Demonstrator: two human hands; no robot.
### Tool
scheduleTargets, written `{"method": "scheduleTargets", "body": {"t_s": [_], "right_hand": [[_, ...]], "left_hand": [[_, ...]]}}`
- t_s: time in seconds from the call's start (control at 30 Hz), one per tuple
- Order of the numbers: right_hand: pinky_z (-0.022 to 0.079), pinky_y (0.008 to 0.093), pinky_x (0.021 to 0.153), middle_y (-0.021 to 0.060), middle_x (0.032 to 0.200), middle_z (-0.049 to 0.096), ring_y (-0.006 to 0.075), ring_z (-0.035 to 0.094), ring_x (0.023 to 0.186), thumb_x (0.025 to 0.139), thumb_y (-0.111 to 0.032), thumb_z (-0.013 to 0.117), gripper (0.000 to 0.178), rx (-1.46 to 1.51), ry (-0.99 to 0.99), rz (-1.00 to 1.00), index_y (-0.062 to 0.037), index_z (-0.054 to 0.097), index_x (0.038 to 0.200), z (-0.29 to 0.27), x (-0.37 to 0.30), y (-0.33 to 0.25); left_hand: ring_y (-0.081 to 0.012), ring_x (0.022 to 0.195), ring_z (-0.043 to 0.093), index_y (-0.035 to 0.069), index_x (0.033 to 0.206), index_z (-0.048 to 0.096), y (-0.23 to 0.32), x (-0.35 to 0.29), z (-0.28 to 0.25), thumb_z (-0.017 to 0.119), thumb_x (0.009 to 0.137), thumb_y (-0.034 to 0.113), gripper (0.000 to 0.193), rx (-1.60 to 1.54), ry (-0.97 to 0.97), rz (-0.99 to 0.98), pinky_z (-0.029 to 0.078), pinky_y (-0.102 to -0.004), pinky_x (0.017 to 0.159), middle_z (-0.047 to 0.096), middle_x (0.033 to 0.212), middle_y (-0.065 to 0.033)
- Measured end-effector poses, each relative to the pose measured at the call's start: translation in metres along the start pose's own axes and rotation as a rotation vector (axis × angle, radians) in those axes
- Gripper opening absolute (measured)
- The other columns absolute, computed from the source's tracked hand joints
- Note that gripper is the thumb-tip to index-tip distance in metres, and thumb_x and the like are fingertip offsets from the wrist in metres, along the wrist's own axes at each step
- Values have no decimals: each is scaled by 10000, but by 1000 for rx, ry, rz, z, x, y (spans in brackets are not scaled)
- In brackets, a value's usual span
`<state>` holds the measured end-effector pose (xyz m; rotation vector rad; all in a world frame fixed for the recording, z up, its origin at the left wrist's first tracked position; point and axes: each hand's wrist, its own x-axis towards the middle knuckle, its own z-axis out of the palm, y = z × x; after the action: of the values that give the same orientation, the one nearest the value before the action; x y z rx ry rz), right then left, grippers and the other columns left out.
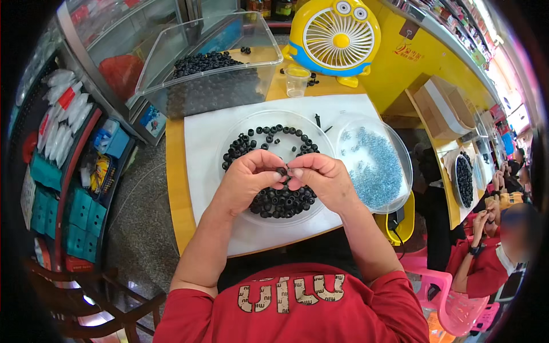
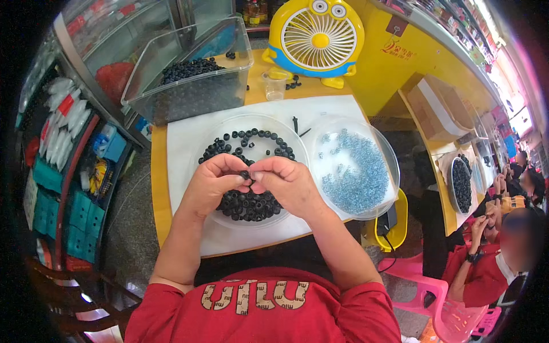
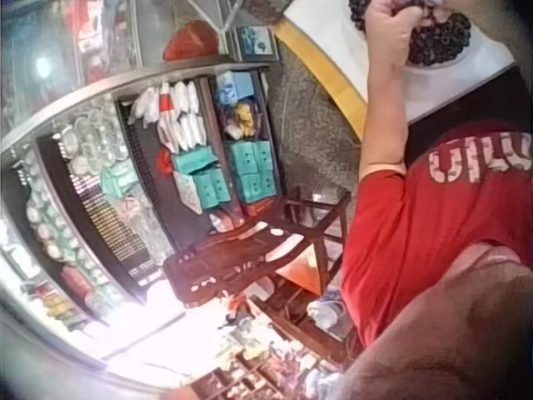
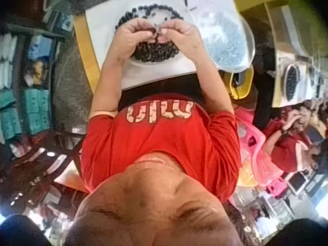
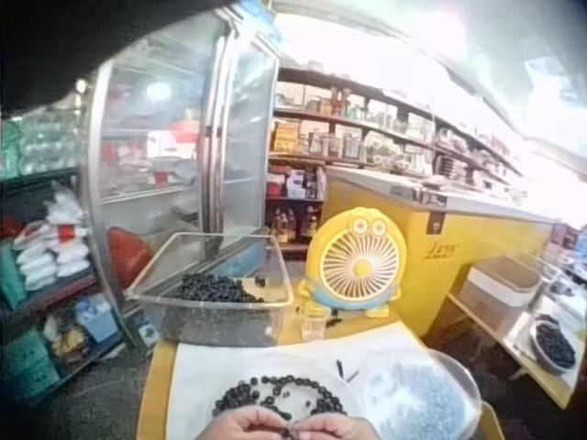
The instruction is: The person sorts small plastic rings by hand, taking them from a central sorting tray and placing them into bins and smaller piles on a table.
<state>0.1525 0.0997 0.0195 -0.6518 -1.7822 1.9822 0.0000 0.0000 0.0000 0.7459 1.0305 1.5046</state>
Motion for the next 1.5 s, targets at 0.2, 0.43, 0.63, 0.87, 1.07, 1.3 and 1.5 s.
{"method": "scheduleTargets", "body": {"t_s": [0.2, 0.43, 0.63, 0.87, 1.07, 1.3, 1.5], "right_hand": [[449, 193, 584, 7, 741, 580, 66, 535, 629, 797, -27, 566, 88, -113, 9, -18, -21, 595, 880, 4, 0, -3], [415, 188, 519, 5, 710, 554, 62, 494, 565, 781, -39, 580, 98, 35, -47, 87, -41, 551, 875, 3, 2, -1], [410, 200, 512, 13, 691, 547, 71, 494, 562, 785, -54, 565, 95, -97, 69, 96, -37, 548, 876, -17, 17, -5], [462, 337, 725, 123, 816, 594, 266, 579, 815, 755, -37, 514, 240, -1036, -3, -340, -36, 569, 988, -11, 67, 16], [444, 386, 748, 146, 881, 578, 328, 540, 871, 736, -38, 482, 218, -1407, -62, -248, -40, 567, 937, 2, 89, 26], [457, 323, 668, 116, 783, 597, 245, 568, 737, 747, -51, 531, 116, -1184, 12, -353, -17, 593, 840, 2, 73, 20], [424, 192, 625, -47, 722, 571, 31, 495, 684, 763, -48, 596, 79, -426, 20, -25, -28, 620, 836, 9, 36, -17]], "left_hand": [[-94, 779, 560, 26, 939, 543, 3, -1, 7, 571, 742, -33, 207, 75, 44, 35, 481, -227, 700, 572, 872, -31], [-99, 772, 561, 31, 967, 535, 0, -3, 10, 573, 739, -37, 241, 66, 15, 37, 475, -223, 692, 569, 872, -32], [-124, 715, 581, 4, 1027, 565, 15, -3, -14, 515, 769, -34, 265, -149, 225, 189, 507, -250, 664, 582, 847, -63], [-141, 703, 591, 15, 933, 557, 15, 2, -36, 535, 787, -9, 151, -358, 251, 288, 524, -271, 641, 587, 820, -67], [-131, 730, 577, 1, 930, 565, 11, 0, -27, 543, 771, -21, 162, -255, 210, 201, 513, -256, 646, 575, 857, -63], [-141, 738, 578, 15, 949, 534, 5, 0, -18, 545, 746, -34, 209, -117, 184, 145, 509, -266, 647, 572, 875, -74], [-138, 775, 562, 23, 965, 504, 5, 0, -13, 551, 729, -44, 250, 30, 189, 117, 494, -258, 676, 561, 869, -68]]}}
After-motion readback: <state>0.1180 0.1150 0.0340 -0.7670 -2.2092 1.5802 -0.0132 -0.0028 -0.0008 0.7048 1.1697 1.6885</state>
